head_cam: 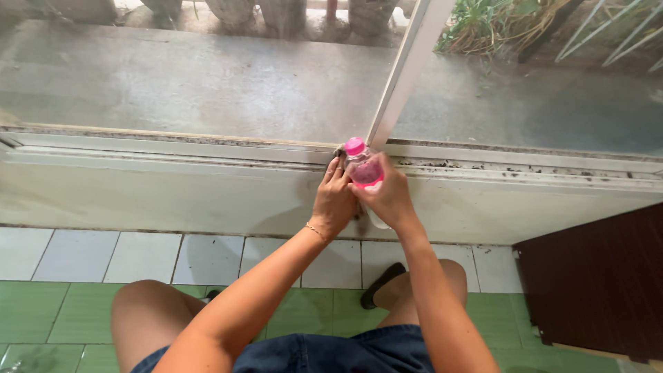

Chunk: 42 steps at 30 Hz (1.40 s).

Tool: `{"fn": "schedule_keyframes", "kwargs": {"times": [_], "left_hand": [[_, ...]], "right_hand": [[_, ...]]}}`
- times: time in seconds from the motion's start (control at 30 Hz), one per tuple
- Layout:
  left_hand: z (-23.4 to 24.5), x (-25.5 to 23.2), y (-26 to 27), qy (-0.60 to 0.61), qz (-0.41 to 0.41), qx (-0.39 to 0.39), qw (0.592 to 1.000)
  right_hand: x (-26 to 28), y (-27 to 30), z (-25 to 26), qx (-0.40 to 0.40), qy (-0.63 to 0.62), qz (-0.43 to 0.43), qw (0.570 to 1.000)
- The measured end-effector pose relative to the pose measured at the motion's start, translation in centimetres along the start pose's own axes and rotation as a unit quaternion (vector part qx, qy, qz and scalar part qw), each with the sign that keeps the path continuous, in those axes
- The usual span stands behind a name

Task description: The person wipes the glass pane and the white frame of a window using a cloth and liquid from a bottle.

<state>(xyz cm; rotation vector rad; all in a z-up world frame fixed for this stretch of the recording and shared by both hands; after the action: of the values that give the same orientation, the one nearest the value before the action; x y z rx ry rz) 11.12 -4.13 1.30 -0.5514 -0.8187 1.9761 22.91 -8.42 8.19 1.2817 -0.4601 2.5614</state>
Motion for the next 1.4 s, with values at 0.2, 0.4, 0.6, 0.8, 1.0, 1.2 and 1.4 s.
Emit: {"fn": "schedule_keyframes", "kwargs": {"times": [0.2,0.4,0.6,0.8,1.0,1.2,1.4], "left_hand": [[1.9,3.4,1.2,-0.047,-0.063,0.06,0.995],[4.4,6.2,3.8,-0.114,-0.02,0.059,0.992],[8.5,10.2,7.0,-0.167,0.018,0.031,0.985],[12.5,15.3,10.6,-0.193,0.047,0.038,0.979],[15.9,19.2,13.3,-0.208,0.104,0.035,0.972],[16.3,19.3,12.1,-0.155,0.094,0.03,0.983],[12.7,14.7,9.4,-0.084,0.08,0.042,0.992]], "right_hand": [[2.4,-0.6,-2.4,0.01,0.044,0.028,0.999],[5.6,-0.8,-6.4,0.057,0.039,0.044,0.997],[9.8,-0.9,-11.8,0.114,0.049,0.071,0.99],[13.7,-1.6,-18.1,0.156,0.042,0.12,0.98],[17.3,-1.9,-23.5,0.216,-0.021,0.167,0.962],[17.2,-2.2,-22.8,0.196,-0.034,0.186,0.962],[12.8,-2.6,-17.7,0.179,-0.038,0.131,0.974]]}}
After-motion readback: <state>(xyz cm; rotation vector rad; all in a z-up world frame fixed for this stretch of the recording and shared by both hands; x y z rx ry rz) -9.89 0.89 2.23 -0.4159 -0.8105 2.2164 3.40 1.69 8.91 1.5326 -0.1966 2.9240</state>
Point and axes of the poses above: each hand's wrist, its own y-axis away from the middle knuckle, its own z-axis out of the back of the hand, x = y × z, the point moved 3 cm from there along -y, towards the middle knuckle, and after that the axes turned 11 degrees about -z, right-handed, at the moved point
